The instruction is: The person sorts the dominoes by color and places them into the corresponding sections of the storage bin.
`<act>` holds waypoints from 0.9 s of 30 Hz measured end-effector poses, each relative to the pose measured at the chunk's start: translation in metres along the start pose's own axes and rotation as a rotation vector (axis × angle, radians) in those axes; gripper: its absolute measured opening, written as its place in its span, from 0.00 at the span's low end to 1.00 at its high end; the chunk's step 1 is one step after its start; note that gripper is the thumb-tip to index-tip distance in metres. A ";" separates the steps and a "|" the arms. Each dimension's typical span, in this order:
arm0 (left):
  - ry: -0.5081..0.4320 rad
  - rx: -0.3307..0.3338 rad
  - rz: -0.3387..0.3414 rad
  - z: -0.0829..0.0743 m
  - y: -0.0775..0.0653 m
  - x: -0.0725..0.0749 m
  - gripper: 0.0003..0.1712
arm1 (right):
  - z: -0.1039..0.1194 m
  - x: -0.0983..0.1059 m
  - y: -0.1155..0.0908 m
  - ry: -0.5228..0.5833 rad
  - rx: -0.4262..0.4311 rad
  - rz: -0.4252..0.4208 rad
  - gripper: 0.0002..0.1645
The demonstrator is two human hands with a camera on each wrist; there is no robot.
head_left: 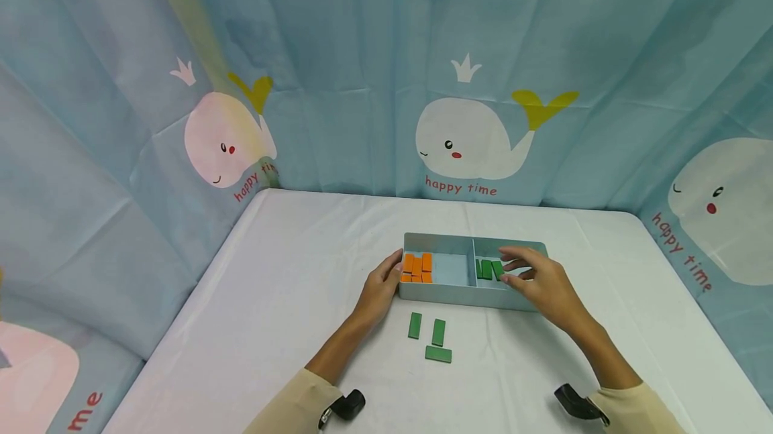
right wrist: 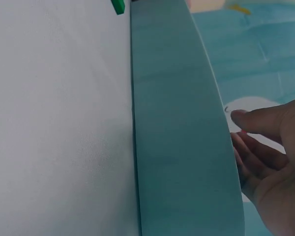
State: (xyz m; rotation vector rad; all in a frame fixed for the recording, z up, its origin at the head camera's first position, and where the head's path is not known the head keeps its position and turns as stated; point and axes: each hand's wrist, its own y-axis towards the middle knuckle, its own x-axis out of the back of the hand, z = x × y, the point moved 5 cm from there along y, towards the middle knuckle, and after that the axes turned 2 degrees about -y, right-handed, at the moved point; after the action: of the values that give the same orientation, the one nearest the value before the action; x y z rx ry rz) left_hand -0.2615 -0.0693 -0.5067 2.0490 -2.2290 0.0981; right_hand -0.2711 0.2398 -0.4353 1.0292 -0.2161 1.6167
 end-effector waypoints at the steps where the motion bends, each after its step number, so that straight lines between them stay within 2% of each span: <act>1: 0.000 0.000 -0.001 0.000 0.000 0.000 0.31 | 0.001 0.000 -0.001 0.006 0.003 -0.006 0.31; 10: -0.005 0.011 -0.002 0.000 -0.001 0.000 0.31 | 0.011 -0.001 -0.009 0.138 0.043 -0.045 0.31; 17: 0.003 0.014 -0.006 0.001 0.000 0.000 0.31 | 0.019 -0.010 -0.016 0.215 0.039 -0.011 0.29; 27: -0.006 0.002 -0.003 0.001 -0.001 -0.001 0.32 | 0.025 -0.025 -0.026 0.325 0.108 0.052 0.29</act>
State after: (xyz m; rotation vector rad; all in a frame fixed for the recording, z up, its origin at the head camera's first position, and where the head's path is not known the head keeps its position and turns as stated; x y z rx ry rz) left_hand -0.2609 -0.0688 -0.5074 2.0561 -2.2303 0.0941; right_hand -0.2370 0.2156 -0.4479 0.8308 0.0643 1.8316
